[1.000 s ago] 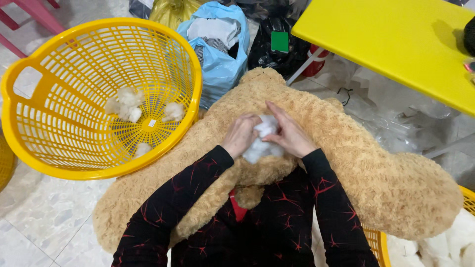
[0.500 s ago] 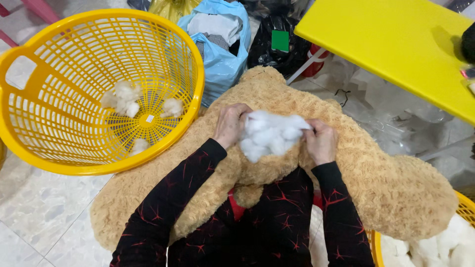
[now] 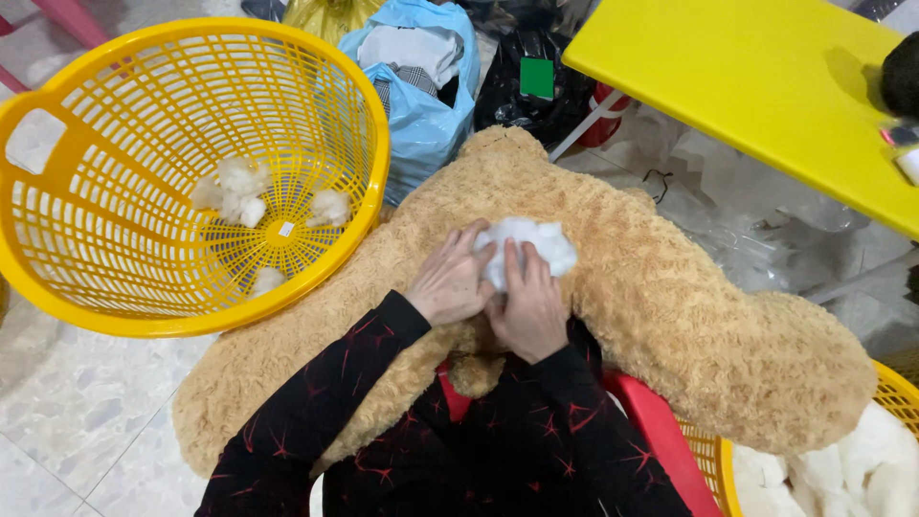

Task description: The person stuffs white cotton into a large brown plush toy by hand, repeatedly taking cotton from a yellow basket and pressing it into an opening in the toy's body. The person then uses a needle and thread to sew the opening closed.

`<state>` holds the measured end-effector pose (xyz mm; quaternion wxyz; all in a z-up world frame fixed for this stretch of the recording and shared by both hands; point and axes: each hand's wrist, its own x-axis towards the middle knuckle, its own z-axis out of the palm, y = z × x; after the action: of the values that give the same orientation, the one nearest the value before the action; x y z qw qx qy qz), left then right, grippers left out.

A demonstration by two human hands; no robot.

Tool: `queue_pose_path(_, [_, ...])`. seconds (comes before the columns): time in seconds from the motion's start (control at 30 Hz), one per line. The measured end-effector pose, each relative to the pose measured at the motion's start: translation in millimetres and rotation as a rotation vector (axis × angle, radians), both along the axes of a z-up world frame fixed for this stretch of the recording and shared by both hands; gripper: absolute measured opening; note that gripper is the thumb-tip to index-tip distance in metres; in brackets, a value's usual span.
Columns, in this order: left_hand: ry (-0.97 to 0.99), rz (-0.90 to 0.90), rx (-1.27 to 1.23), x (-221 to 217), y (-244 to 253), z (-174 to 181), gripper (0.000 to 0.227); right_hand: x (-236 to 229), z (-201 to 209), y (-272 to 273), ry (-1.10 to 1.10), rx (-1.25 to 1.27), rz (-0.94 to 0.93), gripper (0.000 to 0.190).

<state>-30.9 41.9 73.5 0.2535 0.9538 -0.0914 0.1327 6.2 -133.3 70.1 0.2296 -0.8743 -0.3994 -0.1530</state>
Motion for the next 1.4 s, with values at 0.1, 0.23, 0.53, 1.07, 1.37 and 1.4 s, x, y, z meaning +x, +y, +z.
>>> queue_pose_path(0.1, [0.061,0.034,-0.036,-8.7,-2.7,-0.8,0.051,-1.1,-22.5,8.3,-0.024,-0.005,-0.008,0.048])
queue_pose_path(0.23, [-0.079,0.006,-0.104,-1.2,-5.5,-10.2,0.021,19.0,-46.4,9.0,-0.053,0.013,0.025,0.017])
queue_pose_path(0.53, [0.013,0.02,0.247,23.4,7.7,-34.3,0.003,56.9,-32.3,-31.8,-0.129,-0.048,-0.079,0.032])
queue_pose_path(1.07, [-0.022,0.032,-0.315,35.0,-24.3,-18.4,0.037,55.9,-36.9,-38.3,0.178,0.277,0.014,0.027])
queue_pose_path(1.37, [-0.073,0.143,0.136,34.8,-11.9,-54.6,0.016,68.7,-36.0,-36.1,-0.145,0.006,-0.092,0.011])
queue_pose_path(1.4, [-0.077,0.102,0.267,36.1,-17.6,-57.5,0.016,66.8,-38.9,-29.0,-0.163,-0.098,-0.1,0.009])
